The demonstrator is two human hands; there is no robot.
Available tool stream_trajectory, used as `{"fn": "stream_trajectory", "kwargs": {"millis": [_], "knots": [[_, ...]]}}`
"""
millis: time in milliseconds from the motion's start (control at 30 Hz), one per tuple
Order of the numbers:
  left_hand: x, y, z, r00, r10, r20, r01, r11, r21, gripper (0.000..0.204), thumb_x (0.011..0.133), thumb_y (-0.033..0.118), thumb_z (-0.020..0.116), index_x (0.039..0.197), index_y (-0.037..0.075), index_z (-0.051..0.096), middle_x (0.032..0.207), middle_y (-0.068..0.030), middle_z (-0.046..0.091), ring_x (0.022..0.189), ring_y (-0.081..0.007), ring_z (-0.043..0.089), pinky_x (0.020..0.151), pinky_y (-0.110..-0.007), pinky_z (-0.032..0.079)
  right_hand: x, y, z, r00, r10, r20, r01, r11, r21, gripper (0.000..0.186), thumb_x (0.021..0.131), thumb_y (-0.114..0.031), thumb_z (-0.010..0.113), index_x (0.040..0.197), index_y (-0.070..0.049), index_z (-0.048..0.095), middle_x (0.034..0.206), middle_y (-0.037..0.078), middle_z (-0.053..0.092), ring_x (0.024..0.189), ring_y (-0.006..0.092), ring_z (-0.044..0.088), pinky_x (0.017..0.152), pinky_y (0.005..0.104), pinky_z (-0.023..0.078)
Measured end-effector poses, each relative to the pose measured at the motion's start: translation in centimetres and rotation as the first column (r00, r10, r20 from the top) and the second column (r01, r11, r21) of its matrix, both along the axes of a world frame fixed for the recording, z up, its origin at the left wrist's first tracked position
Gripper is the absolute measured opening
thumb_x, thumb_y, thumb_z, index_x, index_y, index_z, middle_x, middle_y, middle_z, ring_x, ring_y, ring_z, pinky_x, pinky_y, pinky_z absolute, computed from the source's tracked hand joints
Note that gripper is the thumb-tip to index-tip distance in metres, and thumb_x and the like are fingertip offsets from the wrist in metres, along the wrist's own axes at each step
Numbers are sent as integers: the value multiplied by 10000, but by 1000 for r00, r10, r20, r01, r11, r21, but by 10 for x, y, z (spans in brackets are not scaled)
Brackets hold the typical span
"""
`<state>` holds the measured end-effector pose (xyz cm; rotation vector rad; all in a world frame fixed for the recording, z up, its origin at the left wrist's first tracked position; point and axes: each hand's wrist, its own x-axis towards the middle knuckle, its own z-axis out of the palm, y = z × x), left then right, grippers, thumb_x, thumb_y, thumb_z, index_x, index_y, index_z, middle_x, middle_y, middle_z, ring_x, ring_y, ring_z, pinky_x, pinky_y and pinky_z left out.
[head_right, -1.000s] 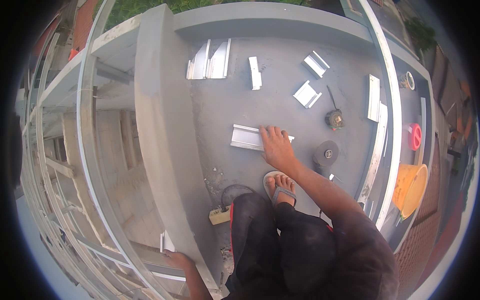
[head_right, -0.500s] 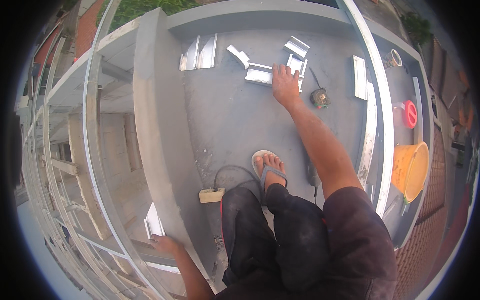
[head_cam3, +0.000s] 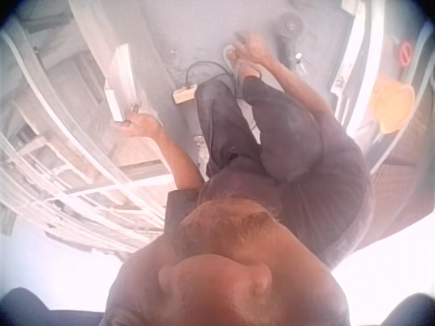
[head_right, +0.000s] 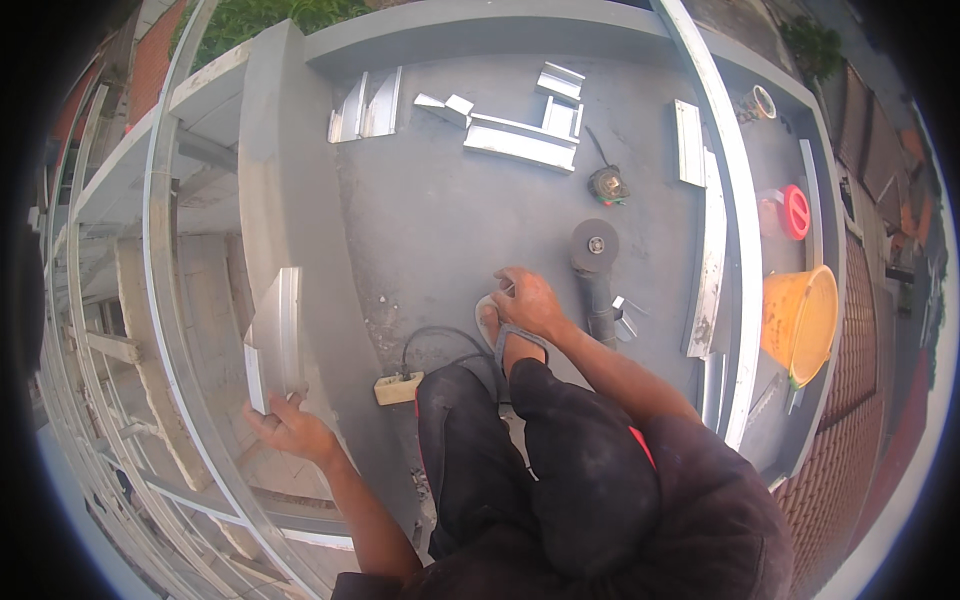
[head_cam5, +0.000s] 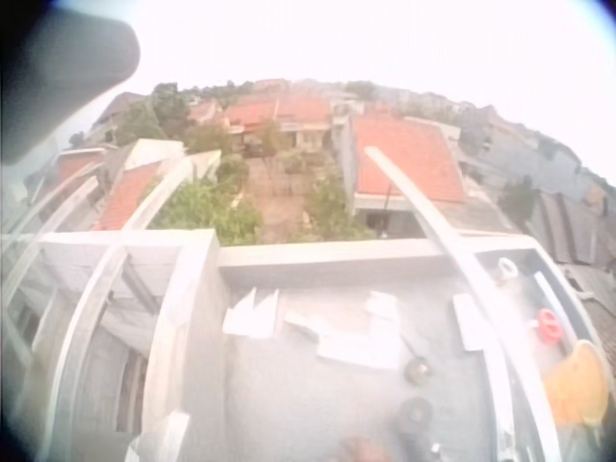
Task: The person uses an angle grinder to cut white metal pieces on a rooftop. They measure the pieces with a tape measure and fit them into a metal frame structure.
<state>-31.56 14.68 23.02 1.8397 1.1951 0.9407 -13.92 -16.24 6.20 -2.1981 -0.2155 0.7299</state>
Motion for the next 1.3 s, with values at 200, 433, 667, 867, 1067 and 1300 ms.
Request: {"fn": "stream_trajectory", "kwargs": {"millis": [200,433,667,867,1067,1300], "knots": [[147,-61,-106,962,-269,33,270,939,-213,247,1094,136,557,1240,-54,616,1116,-184,709,1007,-270,695,912,-400,542,5,-1,-12,961,-197,-194,214,974,73,428,938,-259,731,1278,0,749,1120,238,785,1059,365,767,975,450,593],[153,-96,-189,897,-442,10,442,897,-1,182,1034,-37,589,1213,-3,568,1382,-224,665,1222,-387,698,997,-492,582,-5,-10,-14,983,-112,-144,121,991,56,395,967,-201,697,1290,24,735,1098,214,790,1011,309,764,934,418,600],[83,-125,-196,620,-704,-347,709,692,-136,360,977,-22,661,1329,23,597,1551,-235,498,1437,-425,497,1148,-532,476,-16,-28,-25,988,-118,-100,122,992,35,388,974,-161,678,1295,53,719,1074,203,799,985,275,775,915,390,603],[135,-128,-176,706,-582,-404,606,791,-79,741,915,320,857,1458,-32,495,1424,-254,549,1343,-441,523,1123,-549,450,-17,-25,-24,980,-154,-126,163,985,62,432,953,-251,674,1261,45,738,1120,256,783,1051,373,762,970,446,583],[187,-151,-182,527,-595,-607,627,754,-196,1147,773,408,967,1602,1,288,1458,-256,463,1359,-416,475,1083,-550,472,-20,-21,-23,980,-131,-152,137,990,32,471,952,-306,672,1264,40,738,1174,288,768,1122,420,747,1007,476,570],[180,-107,-187,818,-369,441,540,230,-810,943,929,297,824,1628,-32,282,1469,-235,548,1392,-321,528,1130,-514,461,-27,-36,-11,965,-184,-187,190,982,13,461,963,-313,683,1275,22,736,1160,261,776,1067,410,760,976,460,588]]}}
